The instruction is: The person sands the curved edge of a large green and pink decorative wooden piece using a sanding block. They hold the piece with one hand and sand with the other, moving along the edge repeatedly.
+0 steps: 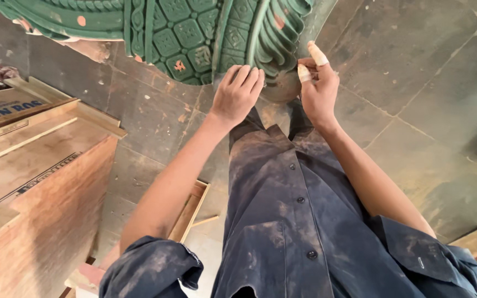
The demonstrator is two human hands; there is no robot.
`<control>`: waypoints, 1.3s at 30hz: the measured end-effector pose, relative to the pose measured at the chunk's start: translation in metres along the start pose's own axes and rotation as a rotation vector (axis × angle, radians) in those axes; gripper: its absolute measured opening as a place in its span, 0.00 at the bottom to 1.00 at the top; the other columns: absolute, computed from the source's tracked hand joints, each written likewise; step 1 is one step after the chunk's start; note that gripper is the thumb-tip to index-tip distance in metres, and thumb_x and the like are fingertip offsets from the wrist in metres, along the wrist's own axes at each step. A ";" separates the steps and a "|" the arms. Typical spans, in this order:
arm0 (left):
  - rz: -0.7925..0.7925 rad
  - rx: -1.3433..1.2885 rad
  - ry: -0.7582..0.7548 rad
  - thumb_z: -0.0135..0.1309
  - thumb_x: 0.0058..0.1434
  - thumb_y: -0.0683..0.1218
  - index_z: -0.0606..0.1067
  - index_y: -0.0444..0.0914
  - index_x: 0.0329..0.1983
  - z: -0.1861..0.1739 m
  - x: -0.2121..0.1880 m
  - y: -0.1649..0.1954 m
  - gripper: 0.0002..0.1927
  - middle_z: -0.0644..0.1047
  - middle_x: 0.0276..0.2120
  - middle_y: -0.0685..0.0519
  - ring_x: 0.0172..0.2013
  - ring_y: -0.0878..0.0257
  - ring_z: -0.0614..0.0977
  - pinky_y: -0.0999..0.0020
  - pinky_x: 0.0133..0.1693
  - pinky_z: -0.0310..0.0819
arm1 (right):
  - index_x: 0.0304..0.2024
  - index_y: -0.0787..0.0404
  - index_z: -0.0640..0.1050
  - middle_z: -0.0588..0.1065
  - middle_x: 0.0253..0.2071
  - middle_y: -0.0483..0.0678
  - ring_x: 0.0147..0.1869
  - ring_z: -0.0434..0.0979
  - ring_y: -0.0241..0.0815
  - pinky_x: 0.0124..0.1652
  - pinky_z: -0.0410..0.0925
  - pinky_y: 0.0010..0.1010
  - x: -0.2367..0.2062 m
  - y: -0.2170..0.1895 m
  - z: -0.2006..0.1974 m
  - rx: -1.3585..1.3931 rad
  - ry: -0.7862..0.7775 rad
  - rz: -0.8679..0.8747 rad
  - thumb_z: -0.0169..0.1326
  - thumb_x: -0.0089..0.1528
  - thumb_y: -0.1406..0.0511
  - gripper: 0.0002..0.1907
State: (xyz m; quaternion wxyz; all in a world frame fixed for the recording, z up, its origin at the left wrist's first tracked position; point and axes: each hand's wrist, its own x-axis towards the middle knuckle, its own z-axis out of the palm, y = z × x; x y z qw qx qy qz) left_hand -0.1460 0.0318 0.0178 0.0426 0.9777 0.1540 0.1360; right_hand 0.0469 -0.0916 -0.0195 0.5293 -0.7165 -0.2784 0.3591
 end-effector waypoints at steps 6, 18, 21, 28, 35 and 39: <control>-0.063 0.080 -0.010 0.56 0.58 0.40 0.77 0.29 0.50 0.010 0.003 0.026 0.17 0.75 0.44 0.48 0.49 0.54 0.75 0.62 0.53 0.72 | 0.71 0.61 0.70 0.77 0.44 0.46 0.44 0.73 0.32 0.45 0.69 0.24 0.004 0.010 0.003 0.001 -0.005 -0.203 0.53 0.72 0.76 0.24; 0.137 0.249 -0.066 0.57 0.62 0.44 0.78 0.34 0.45 0.010 0.002 -0.024 0.11 0.76 0.44 0.51 0.49 0.55 0.75 0.61 0.55 0.69 | 0.69 0.64 0.71 0.74 0.41 0.50 0.40 0.70 0.40 0.42 0.67 0.29 0.005 -0.005 0.002 -0.154 -0.009 -0.284 0.53 0.70 0.77 0.24; 0.063 0.202 -0.073 0.56 0.63 0.44 0.78 0.33 0.45 0.019 0.003 0.013 0.11 0.76 0.44 0.49 0.48 0.55 0.75 0.60 0.55 0.69 | 0.69 0.64 0.71 0.74 0.42 0.51 0.41 0.71 0.42 0.43 0.68 0.31 0.003 -0.001 0.005 -0.154 0.031 -0.283 0.53 0.70 0.77 0.24; 0.214 0.131 -0.084 0.54 0.61 0.42 0.78 0.34 0.45 -0.001 0.008 0.002 0.11 0.75 0.43 0.50 0.49 0.54 0.75 0.61 0.56 0.69 | 0.68 0.63 0.72 0.72 0.40 0.51 0.40 0.72 0.44 0.43 0.68 0.32 0.005 0.006 0.010 -0.176 0.071 -0.264 0.52 0.68 0.78 0.24; -0.001 -0.133 -0.062 0.54 0.59 0.42 0.78 0.34 0.43 0.000 0.013 0.016 0.11 0.76 0.42 0.50 0.49 0.54 0.76 0.60 0.56 0.70 | 0.69 0.65 0.72 0.74 0.41 0.49 0.41 0.71 0.39 0.44 0.69 0.29 0.004 0.008 0.007 -0.123 0.051 -0.248 0.53 0.69 0.78 0.24; -0.089 -0.291 0.045 0.57 0.61 0.40 0.78 0.36 0.45 0.012 0.003 0.018 0.10 0.76 0.42 0.53 0.50 0.55 0.76 0.59 0.57 0.71 | 0.69 0.64 0.71 0.74 0.40 0.47 0.40 0.71 0.38 0.44 0.69 0.28 0.004 0.010 0.010 -0.111 0.048 -0.242 0.53 0.69 0.78 0.25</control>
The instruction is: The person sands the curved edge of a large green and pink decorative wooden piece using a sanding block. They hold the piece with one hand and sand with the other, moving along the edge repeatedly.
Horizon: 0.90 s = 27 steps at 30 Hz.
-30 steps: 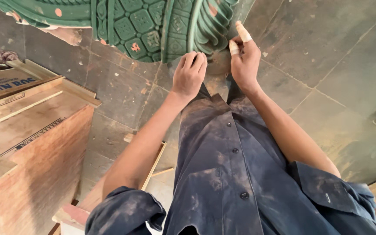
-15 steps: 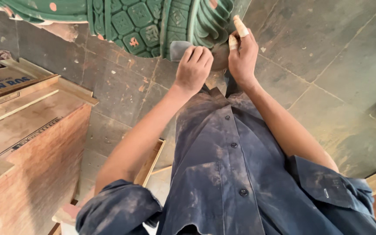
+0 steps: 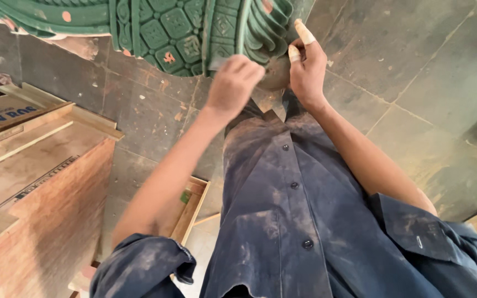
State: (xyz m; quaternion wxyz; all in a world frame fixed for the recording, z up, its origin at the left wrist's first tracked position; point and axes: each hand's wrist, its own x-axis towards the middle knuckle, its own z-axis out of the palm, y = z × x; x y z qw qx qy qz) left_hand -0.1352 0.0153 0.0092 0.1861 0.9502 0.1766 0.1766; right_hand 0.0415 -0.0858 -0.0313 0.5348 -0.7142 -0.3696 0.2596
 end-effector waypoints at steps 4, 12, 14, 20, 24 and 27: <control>-0.005 0.145 0.017 0.58 0.61 0.39 0.78 0.33 0.48 0.005 0.001 -0.016 0.12 0.76 0.45 0.51 0.50 0.55 0.76 0.61 0.57 0.71 | 0.69 0.64 0.72 0.72 0.40 0.48 0.40 0.70 0.39 0.43 0.68 0.28 0.002 0.001 0.002 -0.063 0.006 -0.038 0.52 0.69 0.79 0.25; 0.233 0.304 -0.079 0.56 0.58 0.42 0.78 0.33 0.45 0.009 0.014 -0.018 0.13 0.74 0.43 0.50 0.48 0.54 0.74 0.62 0.54 0.71 | 0.69 0.64 0.71 0.73 0.40 0.48 0.39 0.70 0.39 0.42 0.67 0.28 0.002 -0.001 0.000 -0.011 0.004 -0.025 0.53 0.68 0.79 0.26; 0.220 0.369 -0.092 0.54 0.60 0.42 0.78 0.34 0.44 0.007 0.014 -0.016 0.11 0.74 0.43 0.50 0.48 0.54 0.74 0.62 0.53 0.71 | 0.69 0.64 0.71 0.73 0.40 0.49 0.39 0.70 0.39 0.42 0.68 0.28 0.000 -0.004 0.000 -0.004 -0.003 -0.008 0.53 0.68 0.79 0.26; 0.083 0.185 -0.074 0.54 0.59 0.42 0.77 0.35 0.43 0.002 0.019 -0.010 0.10 0.75 0.43 0.52 0.49 0.57 0.75 0.62 0.56 0.70 | 0.69 0.63 0.71 0.74 0.42 0.50 0.41 0.72 0.40 0.43 0.69 0.29 0.001 -0.009 -0.001 -0.033 0.017 -0.021 0.53 0.68 0.79 0.26; 0.167 0.237 -0.136 0.55 0.59 0.43 0.77 0.36 0.43 0.000 0.029 -0.009 0.10 0.74 0.41 0.53 0.47 0.56 0.74 0.61 0.54 0.69 | 0.69 0.63 0.72 0.73 0.41 0.50 0.41 0.72 0.41 0.44 0.69 0.30 0.001 -0.004 -0.001 -0.055 0.007 -0.006 0.53 0.67 0.79 0.27; -0.003 0.250 -0.163 0.54 0.54 0.42 0.77 0.37 0.38 0.009 0.034 0.001 0.09 0.74 0.39 0.52 0.46 0.54 0.75 0.59 0.52 0.70 | 0.69 0.62 0.71 0.76 0.44 0.50 0.44 0.75 0.41 0.47 0.71 0.31 -0.002 0.000 -0.001 -0.054 0.044 -0.056 0.53 0.68 0.78 0.26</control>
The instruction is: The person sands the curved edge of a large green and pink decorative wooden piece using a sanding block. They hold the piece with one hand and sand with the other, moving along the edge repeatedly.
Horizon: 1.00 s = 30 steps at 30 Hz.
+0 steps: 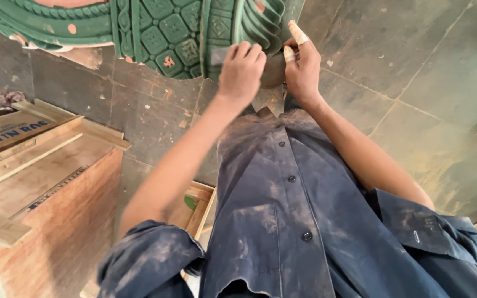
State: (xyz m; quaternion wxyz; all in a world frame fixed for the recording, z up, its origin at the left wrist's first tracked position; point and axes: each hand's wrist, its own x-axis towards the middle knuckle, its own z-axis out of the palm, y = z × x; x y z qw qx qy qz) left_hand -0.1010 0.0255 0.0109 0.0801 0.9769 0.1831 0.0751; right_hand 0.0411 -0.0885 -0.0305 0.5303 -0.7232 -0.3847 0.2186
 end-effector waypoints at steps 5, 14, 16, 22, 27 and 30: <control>-0.158 -0.284 0.041 0.56 0.61 0.41 0.78 0.38 0.37 0.008 0.003 0.012 0.02 0.75 0.38 0.52 0.47 0.54 0.75 0.56 0.52 0.70 | 0.69 0.62 0.71 0.77 0.43 0.49 0.44 0.75 0.41 0.47 0.70 0.30 -0.002 0.000 0.000 0.020 0.021 0.060 0.52 0.69 0.77 0.25; -0.075 -0.102 0.188 0.55 0.63 0.39 0.78 0.35 0.47 -0.005 0.004 -0.044 0.09 0.75 0.45 0.52 0.53 0.55 0.73 0.59 0.55 0.70 | 0.67 0.63 0.72 0.73 0.39 0.48 0.40 0.71 0.39 0.43 0.69 0.29 0.008 0.000 0.000 0.044 0.029 0.093 0.53 0.68 0.76 0.24; 0.015 0.041 0.150 0.55 0.63 0.40 0.78 0.34 0.47 -0.005 0.007 -0.046 0.10 0.75 0.46 0.52 0.53 0.55 0.73 0.60 0.56 0.70 | 0.67 0.63 0.73 0.73 0.39 0.49 0.39 0.71 0.40 0.42 0.69 0.29 0.008 0.001 -0.001 0.038 0.032 0.079 0.53 0.68 0.77 0.24; 0.352 0.053 0.048 0.56 0.61 0.41 0.78 0.37 0.45 -0.018 0.020 -0.068 0.10 0.75 0.44 0.53 0.53 0.54 0.73 0.59 0.58 0.69 | 0.67 0.63 0.72 0.74 0.40 0.50 0.40 0.72 0.42 0.42 0.68 0.31 0.005 -0.009 -0.001 -0.003 0.010 0.099 0.53 0.68 0.76 0.24; 0.316 0.082 0.094 0.56 0.60 0.43 0.78 0.36 0.48 -0.019 0.021 -0.083 0.13 0.75 0.45 0.54 0.53 0.56 0.73 0.59 0.58 0.67 | 0.68 0.65 0.70 0.74 0.56 0.54 0.59 0.69 0.53 0.59 0.66 0.38 0.002 -0.018 -0.004 -0.168 0.003 0.019 0.54 0.67 0.75 0.25; 0.437 0.089 0.041 0.55 0.54 0.42 0.78 0.34 0.50 -0.012 0.018 -0.077 0.19 0.75 0.47 0.53 0.52 0.57 0.73 0.61 0.58 0.67 | 0.70 0.65 0.68 0.69 0.65 0.56 0.67 0.65 0.58 0.67 0.62 0.41 0.006 -0.012 -0.005 -0.206 -0.002 0.014 0.55 0.67 0.73 0.28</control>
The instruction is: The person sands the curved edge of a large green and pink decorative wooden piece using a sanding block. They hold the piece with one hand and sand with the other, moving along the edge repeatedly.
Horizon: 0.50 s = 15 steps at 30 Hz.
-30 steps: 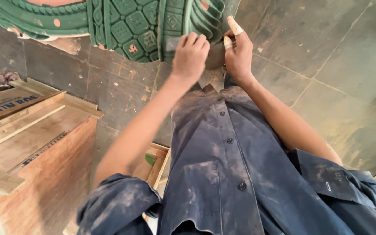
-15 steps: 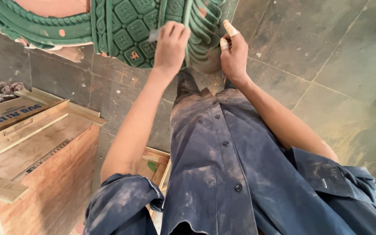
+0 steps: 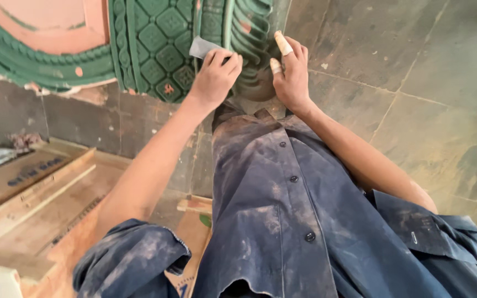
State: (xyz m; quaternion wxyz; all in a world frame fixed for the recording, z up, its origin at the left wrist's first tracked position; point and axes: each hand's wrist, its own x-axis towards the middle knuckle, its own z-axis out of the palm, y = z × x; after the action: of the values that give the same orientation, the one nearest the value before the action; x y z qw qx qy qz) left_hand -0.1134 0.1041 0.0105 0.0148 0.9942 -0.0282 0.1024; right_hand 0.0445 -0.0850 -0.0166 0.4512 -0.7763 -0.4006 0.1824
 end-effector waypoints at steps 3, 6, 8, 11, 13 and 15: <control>0.042 -0.049 -0.088 0.55 0.54 0.43 0.77 0.35 0.49 0.005 0.005 0.014 0.19 0.74 0.45 0.51 0.51 0.54 0.73 0.60 0.55 0.68 | 0.74 0.65 0.61 0.61 0.73 0.60 0.74 0.57 0.64 0.72 0.55 0.47 0.010 0.008 0.007 -0.083 0.006 -0.011 0.56 0.70 0.68 0.32; -0.133 0.103 -0.088 0.53 0.58 0.46 0.76 0.35 0.47 0.007 0.010 0.022 0.15 0.74 0.44 0.48 0.47 0.53 0.73 0.58 0.49 0.67 | 0.79 0.62 0.53 0.53 0.80 0.60 0.82 0.49 0.66 0.78 0.48 0.52 0.018 0.008 0.023 -0.250 0.035 -0.026 0.51 0.77 0.62 0.33; -0.229 0.050 0.035 0.51 0.59 0.46 0.75 0.34 0.52 0.006 0.012 0.025 0.18 0.73 0.44 0.50 0.49 0.55 0.73 0.60 0.51 0.67 | 0.80 0.58 0.50 0.50 0.82 0.60 0.84 0.45 0.68 0.78 0.45 0.54 0.023 0.005 0.030 -0.274 0.028 0.085 0.48 0.78 0.58 0.34; -0.142 -0.045 -0.038 0.51 0.62 0.45 0.75 0.34 0.53 0.004 0.011 0.016 0.17 0.73 0.44 0.50 0.48 0.54 0.73 0.58 0.51 0.66 | 0.79 0.53 0.48 0.48 0.80 0.61 0.82 0.40 0.71 0.74 0.44 0.54 0.025 -0.002 0.032 -0.144 -0.046 0.357 0.45 0.74 0.52 0.37; 0.050 0.036 -0.122 0.47 0.47 0.50 0.76 0.34 0.50 0.002 0.009 0.011 0.27 0.74 0.42 0.51 0.46 0.55 0.74 0.58 0.50 0.67 | 0.79 0.53 0.45 0.46 0.80 0.61 0.81 0.38 0.72 0.72 0.44 0.55 0.023 -0.003 0.031 -0.091 -0.086 0.391 0.44 0.73 0.51 0.38; 0.139 0.069 -0.133 0.47 0.46 0.50 0.76 0.34 0.48 0.001 0.009 0.008 0.26 0.75 0.41 0.51 0.47 0.54 0.75 0.58 0.52 0.67 | 0.79 0.53 0.44 0.47 0.80 0.61 0.82 0.39 0.73 0.74 0.44 0.55 0.022 -0.005 0.027 -0.094 -0.086 0.359 0.43 0.74 0.51 0.38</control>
State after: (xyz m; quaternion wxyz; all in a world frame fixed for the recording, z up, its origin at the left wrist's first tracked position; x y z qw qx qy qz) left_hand -0.1049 0.0953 0.0111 -0.0285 0.9944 -0.0944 0.0377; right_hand 0.0382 -0.0510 -0.0251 0.3570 -0.8471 -0.2829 0.2739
